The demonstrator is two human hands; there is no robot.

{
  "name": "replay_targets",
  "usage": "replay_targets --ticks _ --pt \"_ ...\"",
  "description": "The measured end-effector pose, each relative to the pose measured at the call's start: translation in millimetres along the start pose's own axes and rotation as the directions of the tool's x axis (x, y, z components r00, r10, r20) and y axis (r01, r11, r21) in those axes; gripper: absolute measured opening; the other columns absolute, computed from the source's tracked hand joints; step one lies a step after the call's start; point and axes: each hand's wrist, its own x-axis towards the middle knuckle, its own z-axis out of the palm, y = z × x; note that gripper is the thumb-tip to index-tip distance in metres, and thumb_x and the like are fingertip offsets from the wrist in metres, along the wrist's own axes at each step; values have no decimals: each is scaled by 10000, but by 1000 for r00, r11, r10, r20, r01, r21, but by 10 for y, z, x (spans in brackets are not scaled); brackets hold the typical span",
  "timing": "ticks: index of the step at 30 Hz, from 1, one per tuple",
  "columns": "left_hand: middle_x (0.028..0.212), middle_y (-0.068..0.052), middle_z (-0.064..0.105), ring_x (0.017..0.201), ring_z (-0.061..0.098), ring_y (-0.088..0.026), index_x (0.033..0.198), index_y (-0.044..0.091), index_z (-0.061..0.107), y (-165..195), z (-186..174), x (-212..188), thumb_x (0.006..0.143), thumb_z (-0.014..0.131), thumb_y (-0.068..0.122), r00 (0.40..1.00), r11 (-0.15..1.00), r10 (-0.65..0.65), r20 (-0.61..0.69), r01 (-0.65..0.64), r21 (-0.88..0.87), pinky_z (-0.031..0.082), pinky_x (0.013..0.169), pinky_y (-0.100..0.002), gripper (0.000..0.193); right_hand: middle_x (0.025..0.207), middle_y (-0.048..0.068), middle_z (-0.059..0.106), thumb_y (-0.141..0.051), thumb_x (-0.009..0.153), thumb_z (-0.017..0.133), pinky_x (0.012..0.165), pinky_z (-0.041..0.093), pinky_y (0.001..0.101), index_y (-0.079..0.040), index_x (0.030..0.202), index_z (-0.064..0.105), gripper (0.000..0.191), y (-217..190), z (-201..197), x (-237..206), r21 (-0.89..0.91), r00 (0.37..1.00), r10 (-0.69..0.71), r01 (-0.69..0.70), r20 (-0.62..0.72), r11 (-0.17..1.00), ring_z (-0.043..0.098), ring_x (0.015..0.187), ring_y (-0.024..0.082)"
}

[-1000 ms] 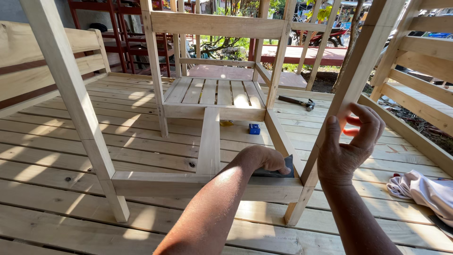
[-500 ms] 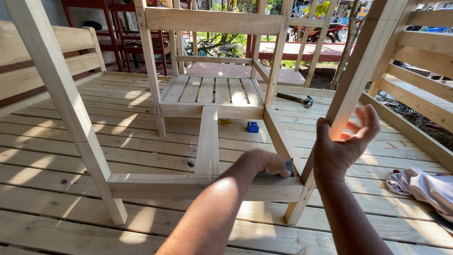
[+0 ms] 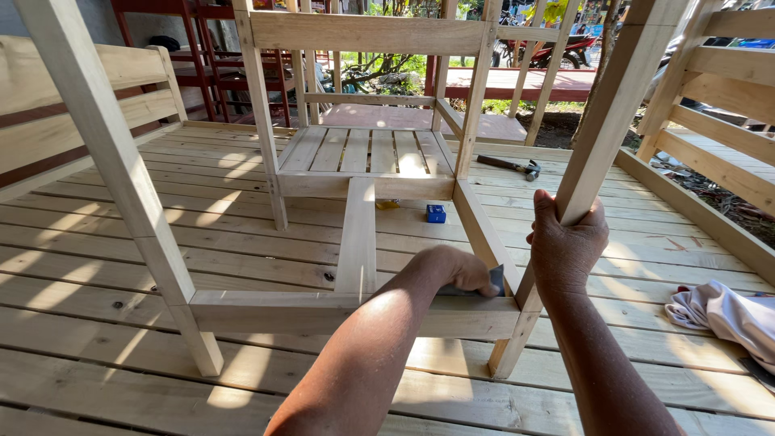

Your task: The person sands a wooden chair frame with a sheet of sandpaper, holding the frame steady with one hand while rubbing the sandpaper along the legs, stretchers, and rails. They reposition around the chair and continue sanding different surfaces of the frame.

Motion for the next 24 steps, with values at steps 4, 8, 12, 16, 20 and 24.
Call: replay_targets --ticks 4,8,12,16,20,24 --pt "1505 -169 570 1357 571 -305 1461 107 575 138 -215 25 943 580 551 996 976 79 32 -83 200 437 1129 -481 682 701 25 601 -210 1010 769 462 529 251 -75 978 519 286 -15 2 -5 11 1000 -1 1 5 1000 604 533 89" --pt "1506 -160 570 1376 557 -290 1477 128 551 158 -143 -79 949 579 526 999 983 21 26 -25 183 429 1130 -490 662 694 23 598 -211 1009 774 453 517 250 -76 982 517 292 -8 9 -4 22 1000 4 -3 -4 1000 600 525 87" --pt "1531 -125 533 1394 518 -282 1474 157 560 142 -75 -188 939 597 491 1000 995 -6 4 6 98 412 1134 -496 632 681 26 596 -213 1015 765 447 510 253 -68 988 513 292 11 22 -2 17 1000 -31 31 4 999 597 518 89" --pt "1573 -127 496 1429 497 -290 1507 144 520 115 -165 -172 958 579 534 999 989 43 -1 -43 143 395 1169 -475 675 687 24 602 -224 1011 776 444 520 252 -55 985 513 314 21 32 3 -7 999 -45 45 -13 999 604 517 89" --pt "1567 -124 490 1436 464 -287 1508 152 521 -17 -55 -116 921 636 491 996 996 82 -31 -83 -25 368 1176 -478 687 692 21 608 -227 1001 773 443 521 253 -59 1008 524 300 15 45 6 0 999 -42 42 -20 999 608 515 88" --pt "1588 -81 458 1452 451 -274 1522 176 480 -42 -30 -23 909 635 514 1000 998 -26 -14 26 54 363 1182 -492 717 722 32 615 -229 999 771 440 524 259 -50 1010 522 306 -7 58 -5 -26 999 -29 28 -25 999 604 518 93"
